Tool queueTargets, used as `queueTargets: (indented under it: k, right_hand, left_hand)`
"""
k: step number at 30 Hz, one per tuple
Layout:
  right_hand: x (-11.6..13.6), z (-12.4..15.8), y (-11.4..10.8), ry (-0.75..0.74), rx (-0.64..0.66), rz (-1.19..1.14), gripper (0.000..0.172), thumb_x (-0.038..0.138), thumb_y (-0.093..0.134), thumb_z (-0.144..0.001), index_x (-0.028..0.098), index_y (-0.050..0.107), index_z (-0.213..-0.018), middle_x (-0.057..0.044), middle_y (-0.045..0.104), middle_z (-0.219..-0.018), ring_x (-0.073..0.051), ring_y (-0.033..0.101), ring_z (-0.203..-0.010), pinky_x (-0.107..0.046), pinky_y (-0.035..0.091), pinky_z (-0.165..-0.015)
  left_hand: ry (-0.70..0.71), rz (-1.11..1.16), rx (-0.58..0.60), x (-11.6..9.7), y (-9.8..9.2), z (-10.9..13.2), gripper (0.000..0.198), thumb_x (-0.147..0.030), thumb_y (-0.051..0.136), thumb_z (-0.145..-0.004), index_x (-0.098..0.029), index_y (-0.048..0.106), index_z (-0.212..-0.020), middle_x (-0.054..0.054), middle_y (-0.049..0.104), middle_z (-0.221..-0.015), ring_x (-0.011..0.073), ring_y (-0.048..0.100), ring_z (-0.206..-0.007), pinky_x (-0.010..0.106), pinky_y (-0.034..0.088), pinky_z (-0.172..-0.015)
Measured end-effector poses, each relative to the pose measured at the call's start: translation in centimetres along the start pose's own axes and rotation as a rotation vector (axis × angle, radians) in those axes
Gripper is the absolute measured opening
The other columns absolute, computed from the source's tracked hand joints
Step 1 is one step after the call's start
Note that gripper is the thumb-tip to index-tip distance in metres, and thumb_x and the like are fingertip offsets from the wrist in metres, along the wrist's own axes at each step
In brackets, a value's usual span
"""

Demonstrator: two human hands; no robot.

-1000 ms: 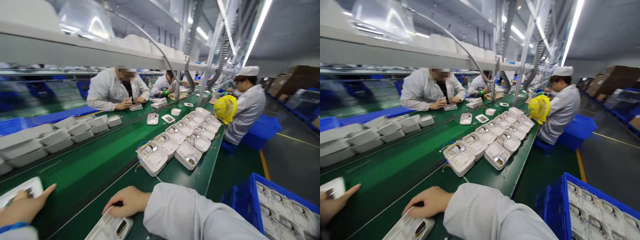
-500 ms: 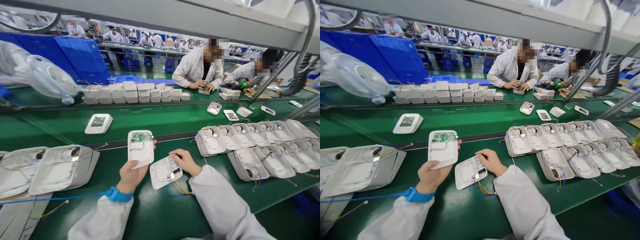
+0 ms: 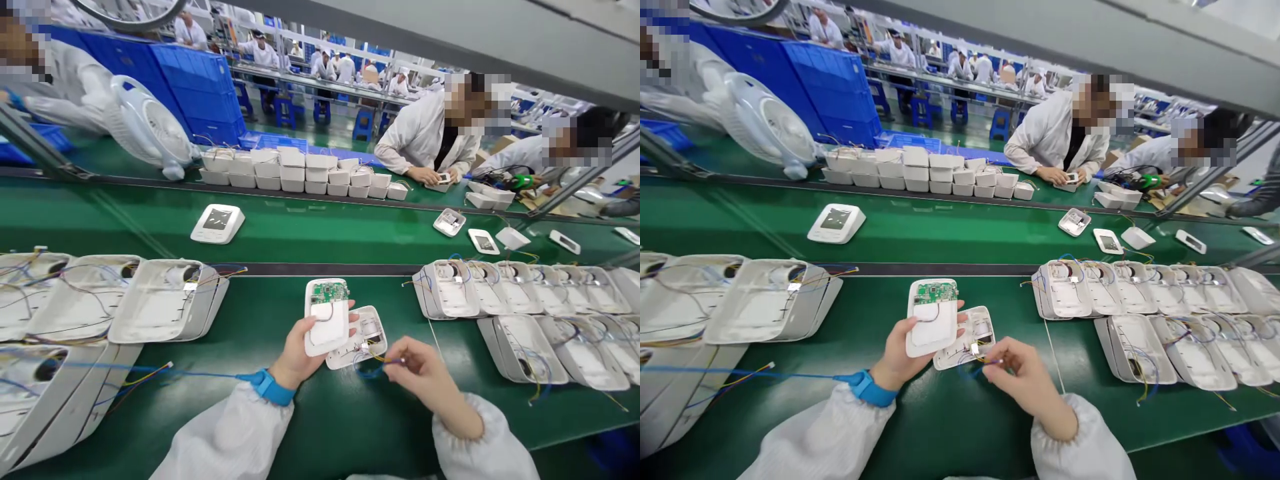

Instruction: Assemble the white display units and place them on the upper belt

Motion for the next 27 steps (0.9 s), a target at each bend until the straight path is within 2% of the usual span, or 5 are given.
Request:
queueTargets:
  k: [7, 13, 17, 20, 27]
  right_hand:
    - [3.9, -7.3, 2.7, -0.196, -0.029, -0.079, 0.022, 0.043, 0.072, -0.083, 0.021, 0.073, -0.082, -0.007, 0.072, -0.099, -0.019, 0.066, -0.092, -0.032, 0.052, -0.082]
    - [2.9, -7.9, 4.4, -0.079, 0.054, -0.215, 0.031, 0.050, 0.064, -0.088, 0.020, 0.068, -0.087, 0.001, 0.062, -0.062, -0.012, 0.057, -0.057, -0.028, 0.050, -0.062]
    - [2.1, -7.7, 3.5, -0.142, -0.123, 0.076, 0.024, 0.040, 0.070, -0.085, 0.020, 0.069, -0.097, -0.002, 0.072, -0.078, -0.015, 0.065, -0.067, -0.027, 0.050, -0.062]
    - [2.0, -7.6, 3.0, -0.316, -0.259, 0.432, 0.010, 0.030, 0.066, -0.090, 0.021, 0.069, -0.089, -0.003, 0.074, -0.081, -0.016, 0.068, -0.073, -0.028, 0.049, -0.071]
    - [2.5, -7.1, 3.6, -0.597, -0.341, 1.087, 0.023, 0.026, 0.052, -0.099, 0.020, 0.071, -0.087, -0.005, 0.072, -0.079, -0.018, 0.062, -0.075, -0.031, 0.038, -0.071]
  left_hand:
    - [0.151, -0.176, 0.010, 0.2, -0.6, 0.7, 0.057, -0.036, 0.070, -0.076, -0.011, 0.065, -0.127, 0.016, 0.072, -0.117, 0.0340, 0.067, -0.110, 0.047, 0.049, -0.102]
    - [0.207, -0.269, -0.056, 0.5, -0.9, 1.3, 0.057, -0.034, 0.078, -0.071, -0.016, 0.067, -0.124, 0.012, 0.072, -0.116, 0.0296, 0.069, -0.102, 0.039, 0.054, -0.091]
    - [0.207, -0.310, -0.169, 0.9, -1.9, 1.7, 0.049, -0.033, 0.082, -0.069, -0.017, 0.070, -0.114, 0.008, 0.075, -0.103, 0.0243, 0.070, -0.089, 0.033, 0.055, -0.081]
    - [0.203, -0.343, -0.127, 0.8, -1.5, 2.0, 0.049, -0.037, 0.079, -0.072, -0.014, 0.071, -0.114, 0.011, 0.074, -0.108, 0.0270, 0.069, -0.094, 0.034, 0.055, -0.084]
    - [0.150, -0.361, -0.042, 0.3, -0.1, 1.8, 0.054, -0.038, 0.078, -0.072, -0.012, 0.069, -0.119, 0.014, 0.075, -0.107, 0.0336, 0.069, -0.102, 0.045, 0.053, -0.095]
Point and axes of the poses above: each hand's wrist, its own z-axis away from the middle knuckle, its own y-axis out of the palm, x = y × z, the point moved 3 cm from there along -z, towards the middle knuckle
